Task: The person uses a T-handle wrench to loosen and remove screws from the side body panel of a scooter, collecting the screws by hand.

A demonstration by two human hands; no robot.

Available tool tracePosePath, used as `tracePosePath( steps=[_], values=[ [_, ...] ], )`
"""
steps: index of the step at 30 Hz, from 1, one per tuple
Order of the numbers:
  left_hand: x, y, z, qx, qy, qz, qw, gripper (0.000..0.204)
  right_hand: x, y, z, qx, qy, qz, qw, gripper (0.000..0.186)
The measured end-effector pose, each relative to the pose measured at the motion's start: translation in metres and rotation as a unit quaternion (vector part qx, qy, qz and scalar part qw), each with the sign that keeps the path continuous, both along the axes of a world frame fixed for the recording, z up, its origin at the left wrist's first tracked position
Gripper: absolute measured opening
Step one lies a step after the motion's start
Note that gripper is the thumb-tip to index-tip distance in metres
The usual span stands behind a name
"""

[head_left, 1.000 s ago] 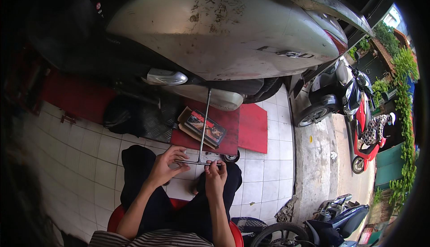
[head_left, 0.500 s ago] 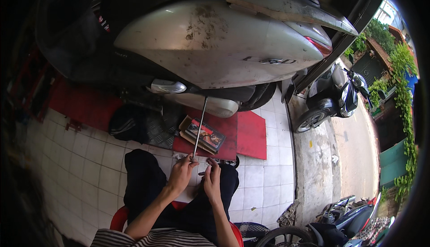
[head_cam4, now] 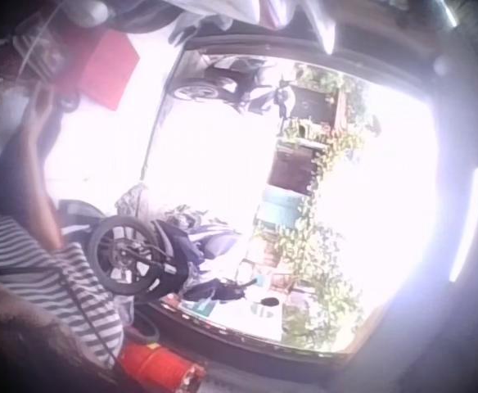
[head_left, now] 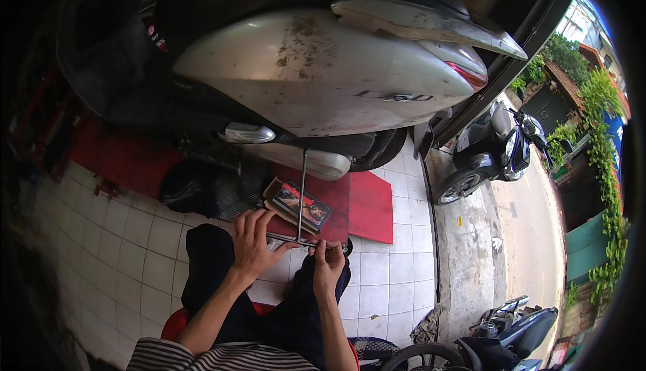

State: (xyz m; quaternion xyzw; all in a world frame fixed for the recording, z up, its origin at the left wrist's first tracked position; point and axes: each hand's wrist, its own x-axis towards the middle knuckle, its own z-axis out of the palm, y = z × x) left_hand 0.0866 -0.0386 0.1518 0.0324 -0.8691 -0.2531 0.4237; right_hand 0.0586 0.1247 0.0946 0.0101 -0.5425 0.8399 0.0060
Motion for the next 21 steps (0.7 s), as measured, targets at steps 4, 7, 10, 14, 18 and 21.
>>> tracePosePath(
  steps=[4,7,10,14,18,21],
  values=[
    [0.006,0.007,-0.02,0.254,-0.049,-0.04,0.965,0.059,0.013,-0.018,-0.027,-0.131,-0.104,0.048,0.985,0.009],
    [0.014,0.011,-0.056,0.259,-0.129,-0.131,0.948,0.036,0.016,-0.023,-0.045,-0.121,-0.138,0.072,0.98,0.012],
    [0.013,0.025,-0.055,0.321,-0.139,-0.152,0.925,0.02,0.011,-0.02,-0.051,-0.001,-0.101,0.123,0.987,0.023],
    [0.011,0.02,-0.058,0.28,-0.153,-0.176,0.931,0.026,0.003,-0.008,-0.016,0.412,0.141,-0.023,0.9,0.034],
    [0.009,0.018,-0.04,0.078,-0.2,-0.167,0.962,0.028,-0.005,-0.008,0.049,0.379,0.243,0.032,0.892,0.029],
    [0.007,0.015,-0.042,0.034,-0.21,-0.158,0.964,0.026,-0.012,-0.013,0.063,0.416,0.272,0.059,0.865,0.018]
  ],
)
